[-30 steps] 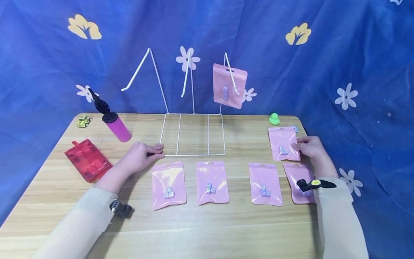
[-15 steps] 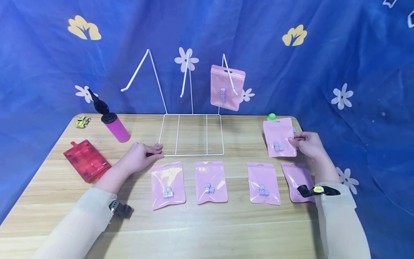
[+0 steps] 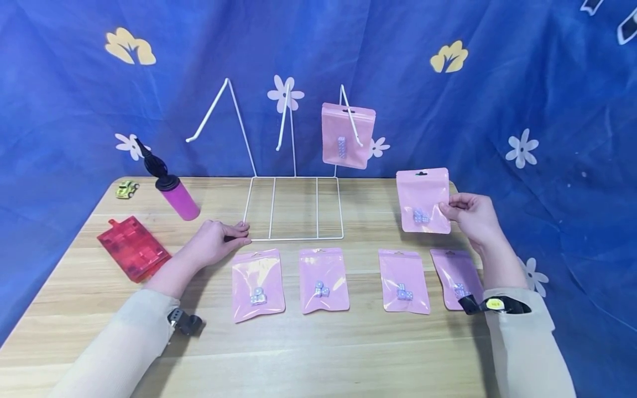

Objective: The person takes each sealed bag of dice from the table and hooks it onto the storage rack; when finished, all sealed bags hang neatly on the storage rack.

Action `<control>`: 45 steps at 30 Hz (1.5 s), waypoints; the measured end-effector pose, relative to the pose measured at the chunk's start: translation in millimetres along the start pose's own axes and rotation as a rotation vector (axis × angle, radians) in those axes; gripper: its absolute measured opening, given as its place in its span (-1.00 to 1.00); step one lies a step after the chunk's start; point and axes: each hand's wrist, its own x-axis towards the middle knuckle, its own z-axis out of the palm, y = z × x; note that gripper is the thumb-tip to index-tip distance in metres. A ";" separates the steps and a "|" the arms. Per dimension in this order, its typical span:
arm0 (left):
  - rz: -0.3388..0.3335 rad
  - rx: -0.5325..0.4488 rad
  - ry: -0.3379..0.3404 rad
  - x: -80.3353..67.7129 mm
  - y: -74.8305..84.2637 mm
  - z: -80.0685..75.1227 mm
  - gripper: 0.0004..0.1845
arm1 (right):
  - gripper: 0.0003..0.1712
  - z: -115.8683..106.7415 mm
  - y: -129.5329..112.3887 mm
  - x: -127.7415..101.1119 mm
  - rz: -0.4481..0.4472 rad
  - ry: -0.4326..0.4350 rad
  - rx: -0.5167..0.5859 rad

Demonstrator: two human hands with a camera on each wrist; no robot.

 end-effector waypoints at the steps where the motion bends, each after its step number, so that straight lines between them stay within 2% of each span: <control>1: -0.001 0.001 0.000 -0.2 0.1 -0.2 -0.68 | -0.88 1.6 -4.0 -1.4 -0.015 -0.004 0.016; 5: -0.005 0.000 -0.001 -0.7 0.8 -0.9 -0.69 | -0.97 9.0 -19.8 -6.5 -0.069 -0.018 0.089; 11: -0.015 0.003 -0.006 -1.3 3.0 -1.8 -0.69 | -0.87 19.0 -40.7 -14.1 -0.142 -0.028 0.178; 16: -0.011 0.001 0.000 -1.3 3.4 -1.2 -0.68 | -0.89 26.8 -53.9 -19.8 -0.187 -0.030 0.198; 23: -0.012 0.002 -0.007 -1.8 1.8 1.0 -0.66 | -0.93 38.0 -66.0 -22.6 -0.256 -0.125 0.288; 28: -0.005 0.006 0.002 -1.2 0.9 1.5 -0.66 | -0.93 48.0 -75.7 -22.1 -0.293 -0.184 0.307; 35: 0.013 0.008 0.017 -1.6 0.3 1.0 -0.67 | -0.92 66.3 -89.8 -21.0 -0.298 -0.247 0.337; 45: 0.012 0.006 0.023 -1.4 0.2 1.8 -0.67 | -0.96 98.0 -90.8 -13.5 -0.267 -0.261 0.394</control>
